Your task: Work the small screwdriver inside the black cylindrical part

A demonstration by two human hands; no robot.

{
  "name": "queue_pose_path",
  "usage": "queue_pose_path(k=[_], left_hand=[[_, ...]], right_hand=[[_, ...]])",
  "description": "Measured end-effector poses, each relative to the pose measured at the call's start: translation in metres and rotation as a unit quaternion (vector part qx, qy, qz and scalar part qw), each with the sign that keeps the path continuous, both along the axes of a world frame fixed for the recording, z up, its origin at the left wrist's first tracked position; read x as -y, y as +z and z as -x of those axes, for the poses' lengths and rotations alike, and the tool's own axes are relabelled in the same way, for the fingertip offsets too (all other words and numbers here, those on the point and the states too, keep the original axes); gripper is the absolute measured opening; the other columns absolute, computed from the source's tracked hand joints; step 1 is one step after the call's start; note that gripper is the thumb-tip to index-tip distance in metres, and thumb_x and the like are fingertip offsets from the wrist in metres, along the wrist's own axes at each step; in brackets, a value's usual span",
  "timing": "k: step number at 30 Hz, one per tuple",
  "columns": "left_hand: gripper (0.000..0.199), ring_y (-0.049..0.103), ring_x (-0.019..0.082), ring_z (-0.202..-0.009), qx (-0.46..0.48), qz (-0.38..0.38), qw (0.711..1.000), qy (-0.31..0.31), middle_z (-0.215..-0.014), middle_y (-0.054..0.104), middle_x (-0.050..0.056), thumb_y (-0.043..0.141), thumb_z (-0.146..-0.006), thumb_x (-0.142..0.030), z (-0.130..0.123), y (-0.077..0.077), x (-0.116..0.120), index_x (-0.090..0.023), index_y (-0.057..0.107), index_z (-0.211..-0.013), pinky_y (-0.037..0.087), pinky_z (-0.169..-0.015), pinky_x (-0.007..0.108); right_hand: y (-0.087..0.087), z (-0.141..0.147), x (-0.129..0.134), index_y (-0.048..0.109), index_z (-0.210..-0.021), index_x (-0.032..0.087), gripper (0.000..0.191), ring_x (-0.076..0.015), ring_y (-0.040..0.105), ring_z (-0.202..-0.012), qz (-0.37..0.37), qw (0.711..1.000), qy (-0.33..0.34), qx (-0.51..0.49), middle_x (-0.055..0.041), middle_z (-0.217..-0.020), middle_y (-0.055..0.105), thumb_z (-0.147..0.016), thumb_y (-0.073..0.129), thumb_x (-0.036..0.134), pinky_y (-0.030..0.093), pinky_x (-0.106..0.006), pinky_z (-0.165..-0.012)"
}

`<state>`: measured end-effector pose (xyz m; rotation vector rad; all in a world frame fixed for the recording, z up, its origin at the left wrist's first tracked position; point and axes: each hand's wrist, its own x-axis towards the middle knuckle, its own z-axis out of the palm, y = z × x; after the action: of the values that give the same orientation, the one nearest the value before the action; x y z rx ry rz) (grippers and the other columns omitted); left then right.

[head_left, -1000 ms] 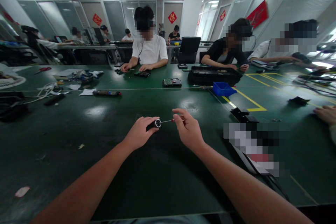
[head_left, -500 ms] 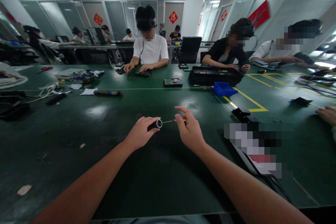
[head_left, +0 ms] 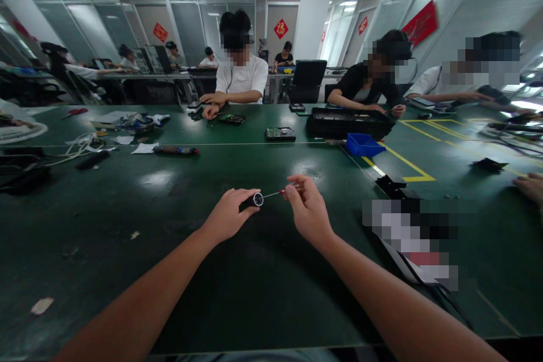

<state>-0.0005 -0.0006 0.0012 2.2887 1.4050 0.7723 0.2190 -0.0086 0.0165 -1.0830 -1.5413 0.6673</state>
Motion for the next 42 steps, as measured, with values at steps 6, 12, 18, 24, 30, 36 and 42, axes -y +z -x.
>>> queue_pose_path(k=[6,12,18,24,30,36,42], left_hand=[[0.042,0.057,0.025,-0.122,0.009,0.002,1.000,-0.003,-0.130,0.065,0.005,0.062,-0.094,-0.030,-0.001,0.001,0.001,-0.027,0.058,-0.136,0.040,-0.110,0.046],[0.039,0.058,0.023,-0.119,0.022,-0.012,0.999,-0.044,-0.128,0.066,0.004,0.062,-0.094,-0.027,-0.001,0.004,0.001,-0.027,0.059,-0.133,0.043,-0.106,0.042],[0.038,0.059,0.023,-0.117,0.006,-0.021,0.999,-0.040,-0.127,0.066,0.003,0.063,-0.094,-0.028,0.000,0.002,-0.001,-0.027,0.060,-0.132,0.041,-0.108,0.042],[0.040,0.059,0.023,-0.117,0.004,-0.017,0.999,-0.039,-0.127,0.066,0.003,0.063,-0.095,-0.030,0.000,0.001,0.000,-0.027,0.058,-0.134,0.040,-0.108,0.042],[0.041,0.057,0.024,-0.121,0.004,-0.013,1.000,-0.020,-0.129,0.066,0.002,0.064,-0.094,-0.029,0.000,-0.001,0.000,-0.027,0.058,-0.134,0.038,-0.111,0.045],[0.042,0.057,0.025,-0.117,0.004,0.000,1.000,0.002,-0.127,0.066,0.002,0.064,-0.093,-0.030,0.001,-0.001,0.000,-0.028,0.058,-0.135,0.043,-0.104,0.044],[0.041,0.058,0.024,-0.118,-0.005,0.000,1.000,-0.007,-0.126,0.067,0.002,0.066,-0.093,-0.029,0.001,-0.002,-0.001,-0.028,0.060,-0.133,0.041,-0.107,0.045]], right_hand=[[-0.003,0.001,-0.007,0.063,-0.096,0.021,0.025,-0.0187,0.067,-0.075,0.043,0.995,0.021,-0.089,-0.0034,-0.081,0.069,-0.096,0.053,0.044,0.055,-0.036,-0.074],[-0.007,-0.001,-0.017,0.062,-0.088,0.021,0.027,-0.0164,0.062,-0.067,0.124,0.966,0.034,-0.224,-0.0015,-0.075,0.065,-0.090,0.059,0.048,0.057,-0.035,-0.069],[-0.008,-0.003,-0.020,0.060,-0.086,0.021,0.027,-0.0154,0.060,-0.065,0.137,0.957,0.030,-0.253,0.0000,-0.074,0.062,-0.087,0.062,0.048,0.056,-0.034,-0.067],[-0.006,0.000,-0.013,0.060,-0.092,0.021,0.025,-0.0164,0.063,-0.070,0.062,0.989,0.014,-0.131,-0.0019,-0.078,0.065,-0.095,0.054,0.045,0.053,-0.034,-0.069],[0.003,0.000,-0.006,0.062,-0.093,0.021,0.025,-0.0176,0.066,-0.071,0.042,0.997,0.004,-0.058,-0.0028,-0.078,0.069,-0.095,0.054,0.044,0.053,-0.032,-0.068],[0.010,-0.004,-0.001,0.063,-0.074,0.021,0.033,-0.0154,0.058,-0.052,0.043,0.996,-0.050,0.055,0.0005,-0.059,0.065,-0.087,0.066,0.051,0.043,-0.028,-0.053],[0.006,-0.002,0.001,0.063,-0.101,0.021,0.016,-0.0191,0.068,-0.075,-0.003,0.999,0.005,0.047,-0.0038,-0.084,0.073,-0.094,0.056,0.034,0.050,-0.031,-0.068]])
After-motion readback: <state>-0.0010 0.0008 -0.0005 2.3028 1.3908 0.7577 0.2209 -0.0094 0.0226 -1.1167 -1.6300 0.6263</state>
